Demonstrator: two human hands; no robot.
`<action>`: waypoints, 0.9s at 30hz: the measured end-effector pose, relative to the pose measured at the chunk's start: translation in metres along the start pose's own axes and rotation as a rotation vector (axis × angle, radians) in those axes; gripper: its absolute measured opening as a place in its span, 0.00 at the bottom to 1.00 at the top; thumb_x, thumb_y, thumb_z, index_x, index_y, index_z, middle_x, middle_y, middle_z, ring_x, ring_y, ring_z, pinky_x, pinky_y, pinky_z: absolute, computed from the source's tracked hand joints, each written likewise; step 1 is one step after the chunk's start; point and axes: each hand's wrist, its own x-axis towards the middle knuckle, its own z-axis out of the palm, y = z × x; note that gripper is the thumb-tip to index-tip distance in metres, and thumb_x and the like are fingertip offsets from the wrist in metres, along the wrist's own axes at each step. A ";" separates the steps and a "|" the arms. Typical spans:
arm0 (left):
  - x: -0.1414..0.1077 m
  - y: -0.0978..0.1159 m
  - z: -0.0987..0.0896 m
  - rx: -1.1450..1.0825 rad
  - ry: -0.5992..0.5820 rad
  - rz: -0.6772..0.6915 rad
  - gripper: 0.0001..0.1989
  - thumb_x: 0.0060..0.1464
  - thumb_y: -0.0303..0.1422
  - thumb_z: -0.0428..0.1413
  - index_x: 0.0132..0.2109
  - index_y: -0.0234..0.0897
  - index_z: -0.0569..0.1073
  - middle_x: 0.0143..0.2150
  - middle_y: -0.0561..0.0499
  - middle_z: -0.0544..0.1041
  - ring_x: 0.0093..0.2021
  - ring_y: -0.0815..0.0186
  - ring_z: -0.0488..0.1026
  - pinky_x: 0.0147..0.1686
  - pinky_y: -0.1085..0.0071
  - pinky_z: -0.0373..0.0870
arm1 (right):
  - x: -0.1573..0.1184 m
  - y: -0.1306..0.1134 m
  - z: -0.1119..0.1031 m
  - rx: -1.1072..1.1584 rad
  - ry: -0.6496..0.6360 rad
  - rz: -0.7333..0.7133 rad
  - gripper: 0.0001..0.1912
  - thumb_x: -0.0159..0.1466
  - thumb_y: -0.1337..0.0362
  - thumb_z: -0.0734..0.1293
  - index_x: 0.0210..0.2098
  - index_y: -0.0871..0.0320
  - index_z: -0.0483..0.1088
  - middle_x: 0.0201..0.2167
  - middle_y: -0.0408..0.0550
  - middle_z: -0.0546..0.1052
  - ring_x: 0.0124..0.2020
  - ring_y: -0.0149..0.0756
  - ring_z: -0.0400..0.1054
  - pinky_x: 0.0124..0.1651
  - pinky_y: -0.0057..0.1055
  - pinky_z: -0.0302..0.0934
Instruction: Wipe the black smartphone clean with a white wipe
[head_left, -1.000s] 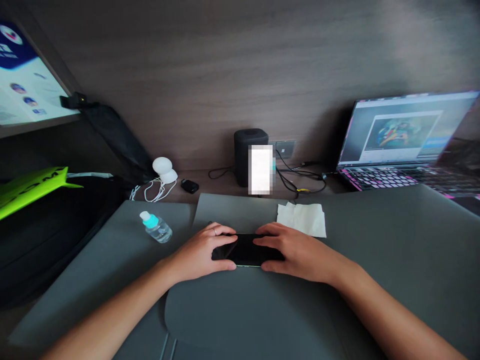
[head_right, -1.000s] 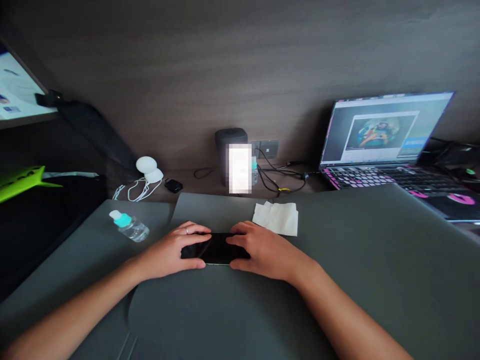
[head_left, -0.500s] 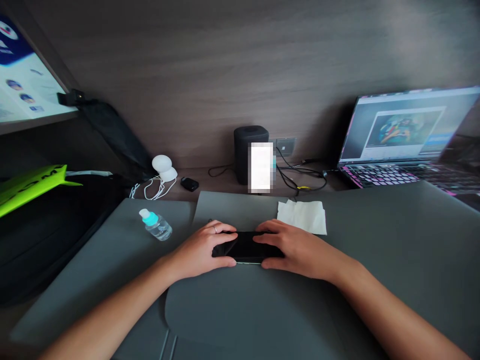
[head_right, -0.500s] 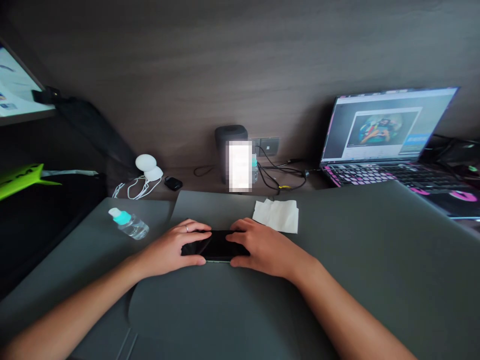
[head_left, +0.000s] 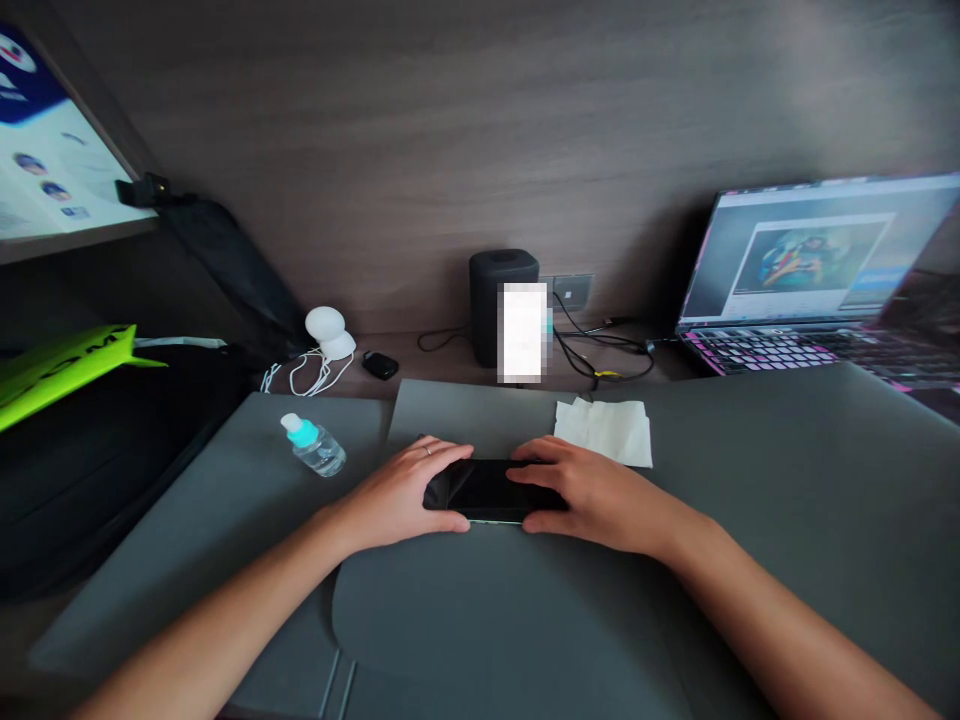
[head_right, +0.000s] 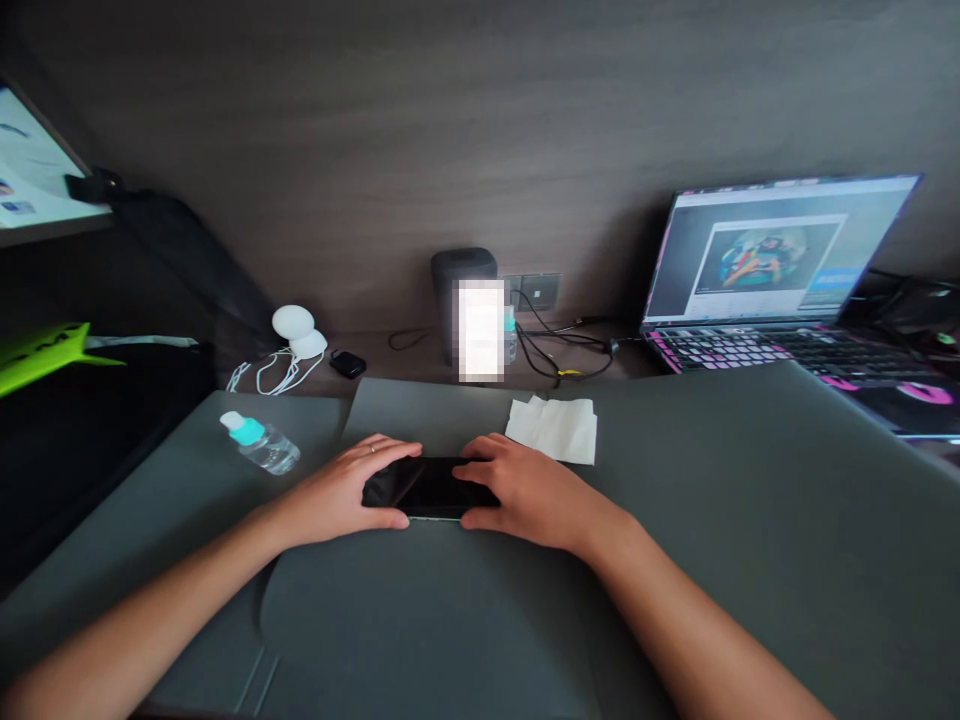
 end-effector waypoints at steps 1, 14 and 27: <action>-0.001 0.000 -0.002 0.005 -0.002 -0.007 0.37 0.51 0.41 0.66 0.65 0.46 0.63 0.63 0.49 0.69 0.64 0.54 0.63 0.61 0.56 0.64 | 0.000 0.000 0.000 -0.001 0.000 -0.001 0.24 0.63 0.56 0.71 0.57 0.56 0.72 0.53 0.54 0.72 0.50 0.44 0.68 0.53 0.40 0.63; -0.002 -0.001 -0.006 0.045 0.014 -0.002 0.32 0.52 0.41 0.65 0.62 0.46 0.67 0.60 0.48 0.72 0.61 0.53 0.67 0.58 0.55 0.67 | -0.001 0.001 0.003 -0.006 0.016 -0.012 0.25 0.63 0.55 0.70 0.58 0.55 0.71 0.53 0.53 0.71 0.51 0.44 0.68 0.53 0.40 0.63; -0.001 0.000 -0.005 0.030 0.002 0.015 0.30 0.53 0.39 0.65 0.61 0.45 0.68 0.58 0.48 0.73 0.58 0.55 0.69 0.58 0.56 0.67 | -0.001 0.000 0.002 -0.015 0.004 -0.014 0.25 0.64 0.55 0.70 0.58 0.55 0.71 0.54 0.54 0.71 0.51 0.45 0.68 0.54 0.41 0.63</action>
